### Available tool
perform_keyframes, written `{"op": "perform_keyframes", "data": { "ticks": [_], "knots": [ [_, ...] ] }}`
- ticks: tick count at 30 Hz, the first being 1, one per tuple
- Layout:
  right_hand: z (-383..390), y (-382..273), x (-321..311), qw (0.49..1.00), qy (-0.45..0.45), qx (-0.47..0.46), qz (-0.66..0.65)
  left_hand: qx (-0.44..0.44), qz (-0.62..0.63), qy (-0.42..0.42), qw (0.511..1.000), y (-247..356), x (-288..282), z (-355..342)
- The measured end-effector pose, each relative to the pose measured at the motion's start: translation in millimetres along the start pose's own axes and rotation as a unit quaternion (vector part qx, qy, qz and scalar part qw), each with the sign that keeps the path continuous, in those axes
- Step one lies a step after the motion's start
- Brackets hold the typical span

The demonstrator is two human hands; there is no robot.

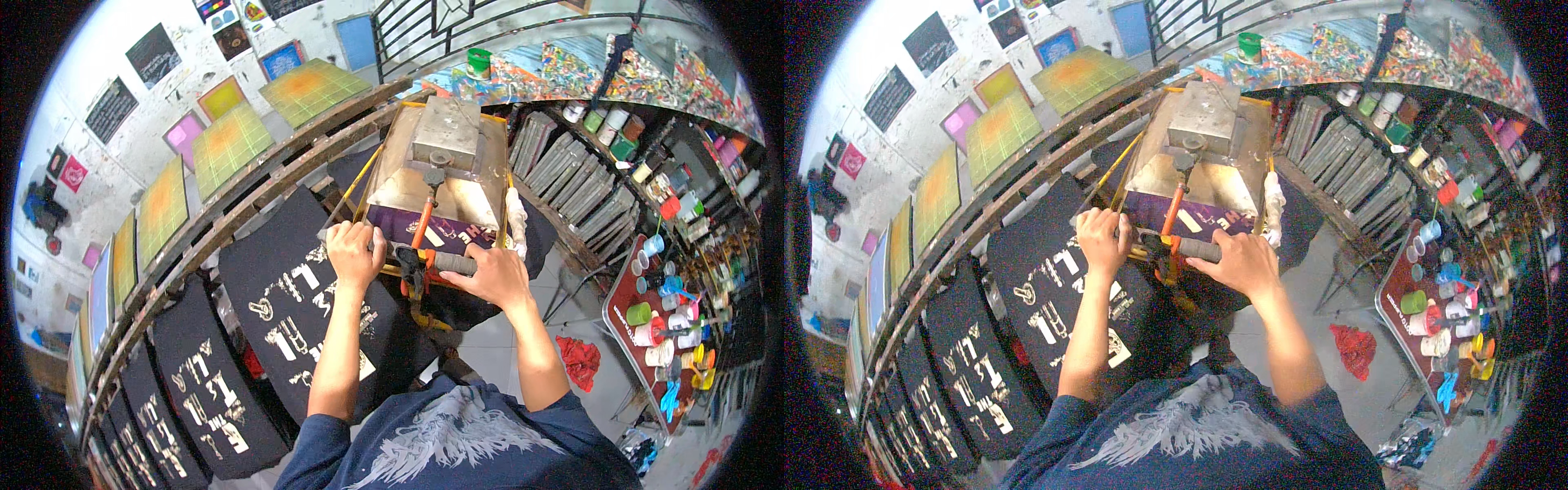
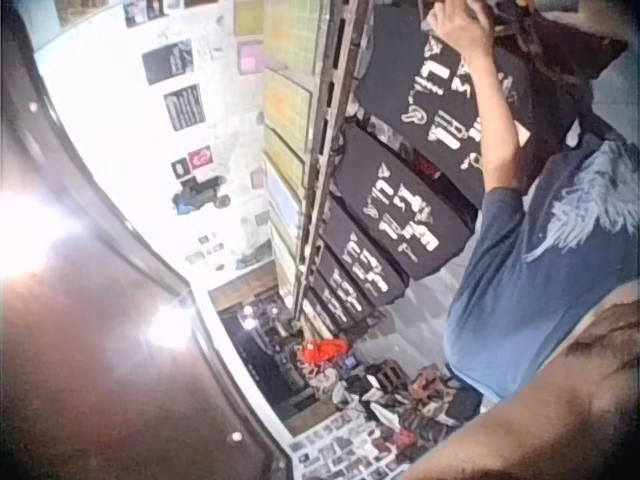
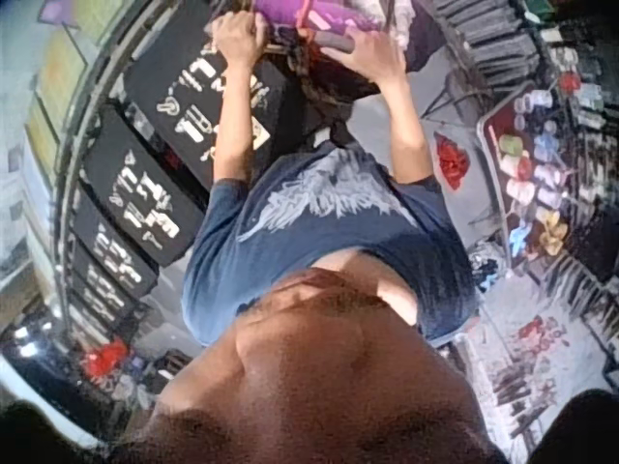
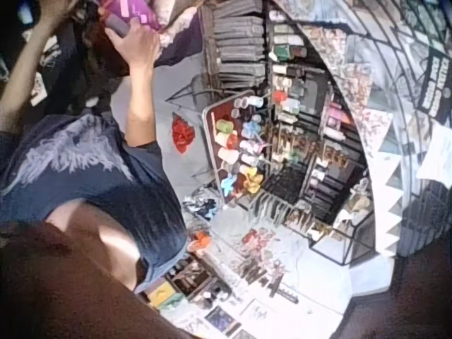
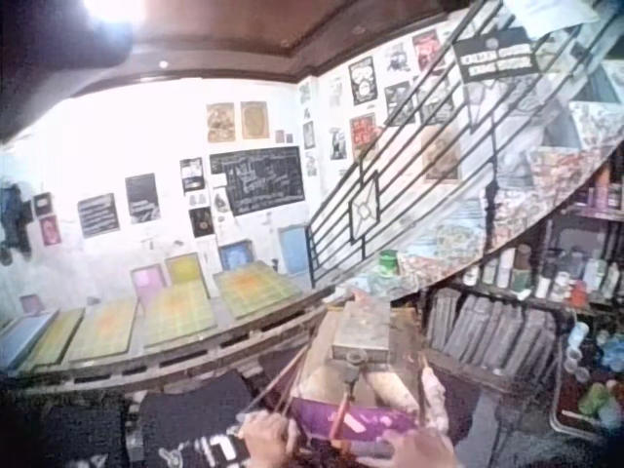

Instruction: The person performs screen printing by sliding a heated dryer unit along a track over a series of black t-shirts mounted on printing boards, then uses a squeegee to apply ink through a mesh screen onto one of the shirts.

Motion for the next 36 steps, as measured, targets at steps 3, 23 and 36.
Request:
{"op": "perform_keyframes", "data": {
  "ticks": [3,23,36],
  "knots": [
    [2.2,-5.9,2.2,1.000,0.005,0.015,0.016,0.003,0.001,0.015,1.000,-3.9,-0.2,2.2],
    [17.1,-15.8,19.9,0.991,0.095,0.047,0.088,0.031,0.037,-0.036,0.998,-7.8,-10.1,4.3],
    [18.9,-12.9,21.5,0.990,0.119,0.017,0.077,0.021,0.059,-0.038,0.997,1.0,-16.3,2.2]
  ]
}}
Point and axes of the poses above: each hand's wrist, its own z-axis away from the middle knuckle, its own x-axis out of the palm, y = z × x, the point moved 2 cm from there along -z, towards the middle knuckle, and after that the axes turned 1 degree about z, right-handed, at the moved point
